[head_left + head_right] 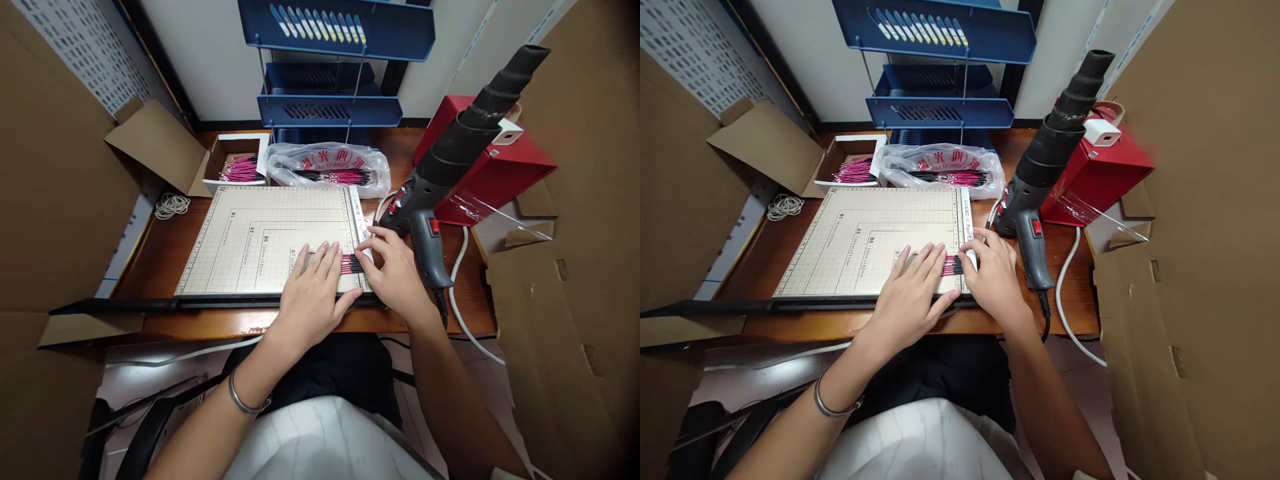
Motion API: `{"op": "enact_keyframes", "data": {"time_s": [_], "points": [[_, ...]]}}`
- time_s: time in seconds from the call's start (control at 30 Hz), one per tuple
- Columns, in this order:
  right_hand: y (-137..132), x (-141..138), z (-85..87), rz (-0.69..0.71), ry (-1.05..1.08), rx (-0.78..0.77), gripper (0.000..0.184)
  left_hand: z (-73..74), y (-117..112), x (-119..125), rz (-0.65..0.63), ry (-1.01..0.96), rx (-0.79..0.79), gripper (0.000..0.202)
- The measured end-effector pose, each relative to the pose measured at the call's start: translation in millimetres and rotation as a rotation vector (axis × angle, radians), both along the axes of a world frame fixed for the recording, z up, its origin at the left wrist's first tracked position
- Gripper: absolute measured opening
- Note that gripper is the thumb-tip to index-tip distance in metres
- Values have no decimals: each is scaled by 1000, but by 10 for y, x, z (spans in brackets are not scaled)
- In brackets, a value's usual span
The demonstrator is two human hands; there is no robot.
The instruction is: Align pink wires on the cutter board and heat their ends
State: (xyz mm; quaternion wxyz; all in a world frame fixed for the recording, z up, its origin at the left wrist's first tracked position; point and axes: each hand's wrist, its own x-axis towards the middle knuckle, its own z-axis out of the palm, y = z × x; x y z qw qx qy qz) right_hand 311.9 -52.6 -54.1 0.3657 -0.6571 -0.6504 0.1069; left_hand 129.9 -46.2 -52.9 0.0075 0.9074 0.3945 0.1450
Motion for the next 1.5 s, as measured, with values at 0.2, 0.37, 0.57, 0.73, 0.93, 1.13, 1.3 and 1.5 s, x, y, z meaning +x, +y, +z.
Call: {"op": "enact_keyframes", "data": {"time_s": [0.2, 0.37, 0.57, 0.73, 0.93, 1.13, 1.3, 1.5], "points": [[14, -4, -6, -6, -4, -16, 15, 1, -16, 57, -54, -38, -21, 68], [20, -12, 1, 2, -2, -44, 13, 152, 129, -64, 36, -229, -12, 42], [28, -16, 17, -5, 13, -76, 10, 331, 649, -80, -55, -180, -299, 17], [38, -12, 12, -13, 26, -83, 8, 416, 873, 10, -205, -51, -337, 18], [46, 5, -8, -3, 32, -73, 8, 431, 923, 23, -255, 2, -314, 18], [41, -4, -19, -12, 45, -71, 8, 427, 934, 13, -253, 9, -301, 15], [45, -2, -18, -12, 44, -67, 8, 407, 898, 24, -257, 11, -268, 16], [44, 1, -15, -10, 48, -70, 8, 354, 827, 84, -266, 20, -221, 21]]}}
